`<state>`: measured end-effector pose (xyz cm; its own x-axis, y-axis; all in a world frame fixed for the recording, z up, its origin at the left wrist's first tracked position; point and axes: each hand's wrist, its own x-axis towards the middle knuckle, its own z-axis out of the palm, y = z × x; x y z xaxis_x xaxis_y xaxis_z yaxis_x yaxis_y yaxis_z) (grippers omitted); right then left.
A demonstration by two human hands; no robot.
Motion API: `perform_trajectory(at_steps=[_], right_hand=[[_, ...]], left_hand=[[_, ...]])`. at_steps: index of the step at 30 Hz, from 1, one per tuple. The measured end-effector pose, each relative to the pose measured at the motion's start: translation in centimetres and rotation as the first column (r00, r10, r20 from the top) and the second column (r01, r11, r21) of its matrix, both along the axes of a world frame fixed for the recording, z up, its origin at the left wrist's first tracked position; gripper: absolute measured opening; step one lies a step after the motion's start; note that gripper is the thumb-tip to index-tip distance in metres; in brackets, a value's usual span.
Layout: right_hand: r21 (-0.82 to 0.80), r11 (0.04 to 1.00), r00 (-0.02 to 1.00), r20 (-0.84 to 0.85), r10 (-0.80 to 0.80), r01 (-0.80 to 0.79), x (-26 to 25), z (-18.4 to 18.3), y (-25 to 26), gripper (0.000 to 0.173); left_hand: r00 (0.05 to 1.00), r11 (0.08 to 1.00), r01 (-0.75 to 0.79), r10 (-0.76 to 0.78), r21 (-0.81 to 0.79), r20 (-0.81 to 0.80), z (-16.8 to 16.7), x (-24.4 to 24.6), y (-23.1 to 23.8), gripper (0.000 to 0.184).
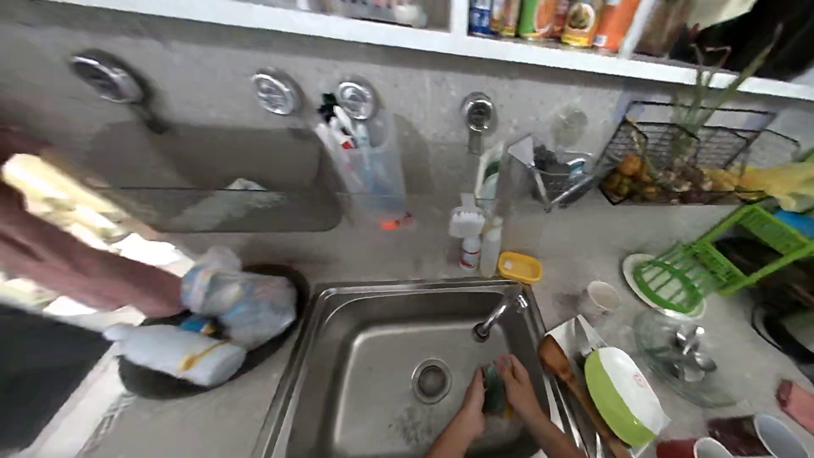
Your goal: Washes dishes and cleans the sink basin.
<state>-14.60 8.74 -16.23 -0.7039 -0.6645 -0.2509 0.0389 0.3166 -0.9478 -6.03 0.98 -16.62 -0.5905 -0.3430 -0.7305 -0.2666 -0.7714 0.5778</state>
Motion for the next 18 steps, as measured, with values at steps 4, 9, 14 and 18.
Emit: perform_trajectory(at_steps=[4,9,14,18], right_hand=[[-0.046,0.997,0.982,0.176,0.064,-0.057,-2.4,0.5,-5.9,0.043],[-0.138,0.990,0.974,0.225,0.037,-0.006,-1.9,1.3,-8.9,0.030],[0.099,0.995,0.985,0.165,-0.046,0.030,-0.4,1.9,-9.2,0.035],[0.122,0.992,0.980,0.201,-0.002,-0.023,-0.2,2.4,-10.0,0.048]], left_hand=[[0.977,0.985,-0.164,0.170,0.059,-0.127,1.1,-0.9,-3.6,0.062],[0.979,0.986,-0.168,0.166,-0.001,-0.122,1.7,-1.0,-6.0,0.058],[0.994,0.994,-0.039,0.029,-0.103,-0.103,0.6,-0.5,-6.0,0.057],[0.995,0.997,-0.045,0.039,-0.057,-0.090,0.7,0.4,-5.8,0.062]])
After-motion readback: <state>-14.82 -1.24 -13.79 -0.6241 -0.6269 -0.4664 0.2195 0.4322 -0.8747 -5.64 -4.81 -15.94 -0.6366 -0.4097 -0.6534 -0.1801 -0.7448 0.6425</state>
